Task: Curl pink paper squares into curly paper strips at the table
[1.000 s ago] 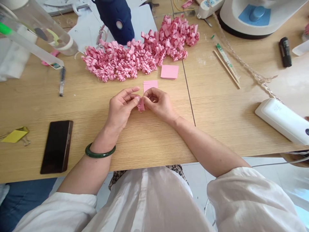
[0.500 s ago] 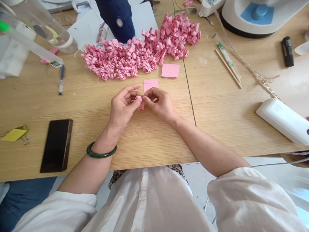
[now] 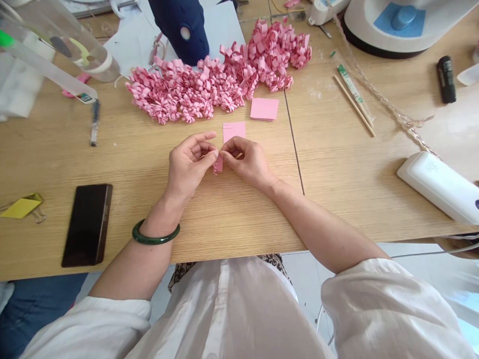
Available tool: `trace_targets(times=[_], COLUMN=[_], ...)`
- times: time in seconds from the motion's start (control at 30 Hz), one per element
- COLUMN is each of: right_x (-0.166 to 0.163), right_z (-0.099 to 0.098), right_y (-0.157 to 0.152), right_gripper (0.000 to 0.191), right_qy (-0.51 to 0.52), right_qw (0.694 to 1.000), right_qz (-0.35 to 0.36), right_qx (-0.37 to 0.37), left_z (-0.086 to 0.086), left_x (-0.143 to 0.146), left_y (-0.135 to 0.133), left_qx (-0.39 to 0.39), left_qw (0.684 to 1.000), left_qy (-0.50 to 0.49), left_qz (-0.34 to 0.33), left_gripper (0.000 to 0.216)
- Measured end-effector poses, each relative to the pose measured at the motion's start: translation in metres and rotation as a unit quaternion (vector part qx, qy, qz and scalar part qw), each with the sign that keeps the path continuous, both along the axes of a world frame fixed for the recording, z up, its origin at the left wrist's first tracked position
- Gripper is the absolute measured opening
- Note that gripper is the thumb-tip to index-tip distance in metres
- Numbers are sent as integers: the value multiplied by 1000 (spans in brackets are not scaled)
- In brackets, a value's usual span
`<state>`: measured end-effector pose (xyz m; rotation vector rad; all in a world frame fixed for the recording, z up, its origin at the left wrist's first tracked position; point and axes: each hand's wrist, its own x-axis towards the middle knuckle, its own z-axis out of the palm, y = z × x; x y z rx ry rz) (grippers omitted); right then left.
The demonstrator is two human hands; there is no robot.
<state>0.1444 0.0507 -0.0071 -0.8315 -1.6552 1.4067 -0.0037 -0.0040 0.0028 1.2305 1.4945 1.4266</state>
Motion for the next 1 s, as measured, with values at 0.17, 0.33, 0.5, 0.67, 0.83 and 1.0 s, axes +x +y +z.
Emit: trace_targets(times=[0.17, 0.33, 0.5, 0.67, 0.83, 1.0], right_x=[0, 0, 0, 1, 1, 1], right_z=[2, 0, -2, -3, -3, -3], right_y=[-2, -1, -1, -1, -1, -2], right_gripper=[14, 19, 21, 17, 12, 8], right_qy=[18, 12, 14, 7, -7, -32], right_qw=[999, 999, 1000, 1000, 999, 992], right_qz=[-6, -17, -13, -9, -10, -28], right_qx=[-27, -24, -22, -2, 38, 116], left_z=[-3, 0, 2, 2, 3, 6], left_x=[2, 4, 5, 6, 6, 9], left_y=[0, -2, -2, -2, -2, -2], left_qx=[-12, -25, -23, -32, -40, -54], left_qw=[1000, 999, 999, 997, 995, 989], left_qy=[-17, -23, -47, -65, -92, -134], left_qz=[-10, 15, 8, 4, 0, 15], left_gripper=[51, 39, 39, 37, 33, 28])
